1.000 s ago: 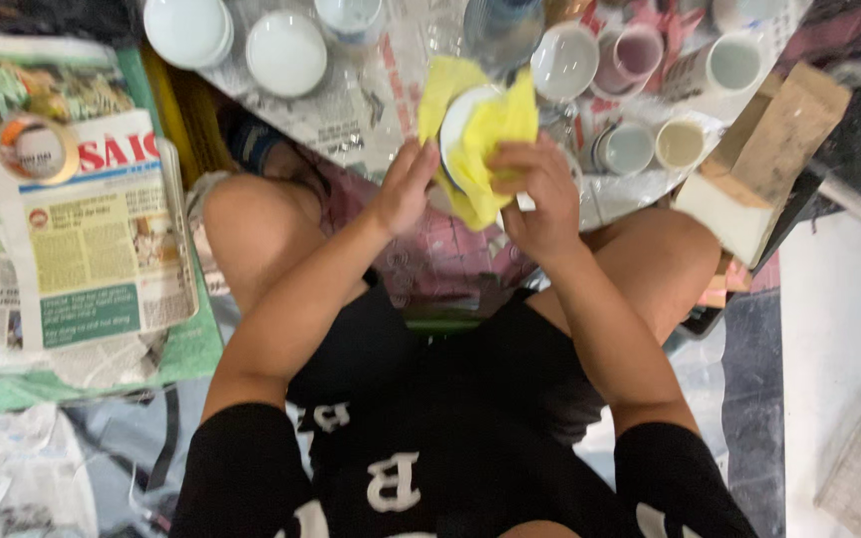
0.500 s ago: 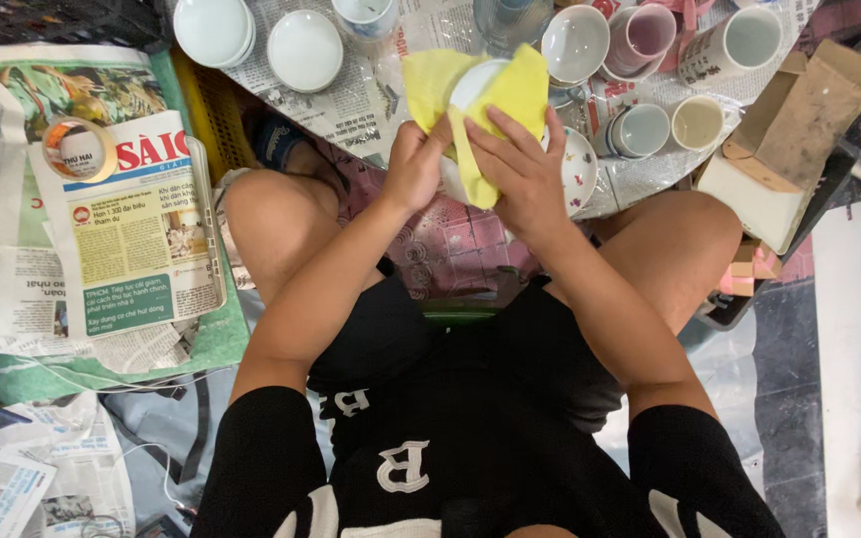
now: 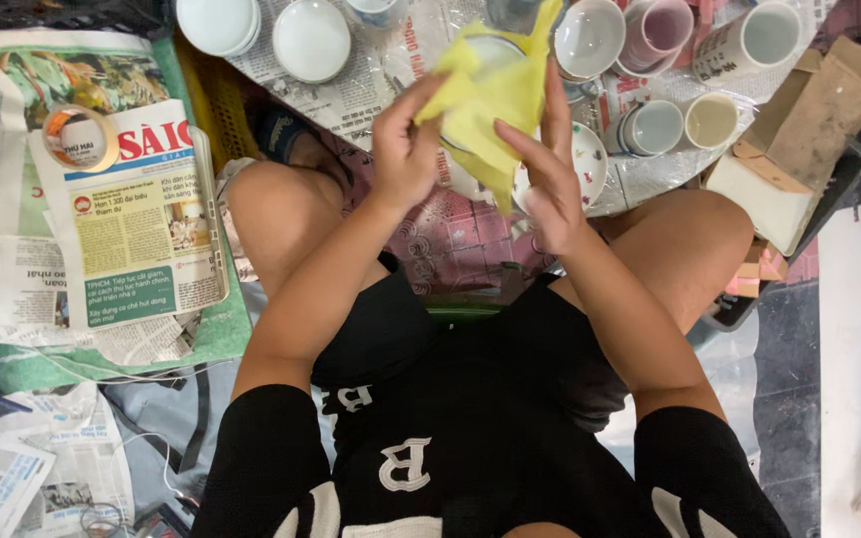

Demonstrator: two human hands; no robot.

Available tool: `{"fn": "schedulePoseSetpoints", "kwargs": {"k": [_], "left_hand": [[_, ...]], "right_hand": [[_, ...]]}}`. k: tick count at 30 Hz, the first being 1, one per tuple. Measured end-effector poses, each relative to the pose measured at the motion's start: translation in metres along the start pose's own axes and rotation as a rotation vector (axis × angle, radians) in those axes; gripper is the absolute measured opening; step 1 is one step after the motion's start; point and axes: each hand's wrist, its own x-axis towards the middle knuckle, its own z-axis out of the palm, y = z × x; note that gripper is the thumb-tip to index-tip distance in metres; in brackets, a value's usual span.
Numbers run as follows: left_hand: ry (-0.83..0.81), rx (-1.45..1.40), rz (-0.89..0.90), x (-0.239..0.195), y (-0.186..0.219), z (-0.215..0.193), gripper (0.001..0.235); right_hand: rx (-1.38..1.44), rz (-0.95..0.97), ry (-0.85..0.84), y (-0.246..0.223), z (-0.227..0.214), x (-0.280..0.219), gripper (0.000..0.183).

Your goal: The person wipes multiple small ceramic items, including cups, bowls, and saucers, using a yellow cloth. They handle each item one at a time, wiping the exterior and interior surfaces, then place them back on the table.

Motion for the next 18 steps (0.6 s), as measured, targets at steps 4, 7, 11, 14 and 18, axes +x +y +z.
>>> {"fn": "schedulePoseSetpoints", "kwargs": {"k": [4, 7, 11, 14, 18], "left_hand": [[-0.186, -0.268, -0.015, 0.001, 0.008, 0.01, 0.039], [-0.328, -0.289, 0.184, 0.006, 0.016, 0.011, 0.039], [-0.303, -0.128, 0.127, 0.012, 0.025, 0.008, 0.025], [-0.234, -0.021, 0.09, 0.017, 0.035, 0.008, 0.017], [-0.184, -0.352, -0.107, 0.026, 0.043, 0.02, 0.035]], "right_hand": [[-0.027, 0.33, 0.331, 0.02, 0.014, -0.014, 0.038], [0.077, 0.219, 0.534, 0.018, 0.016, -0.015, 0.063], [0.101, 0.566, 0.429, 0.037, -0.002, -0.025, 0.046], [0.129, 0.761, 0.242, 0.06, -0.004, -0.041, 0.032], [0.175, 0.557, 0.132, 0.055, -0.003, -0.044, 0.052]]}}
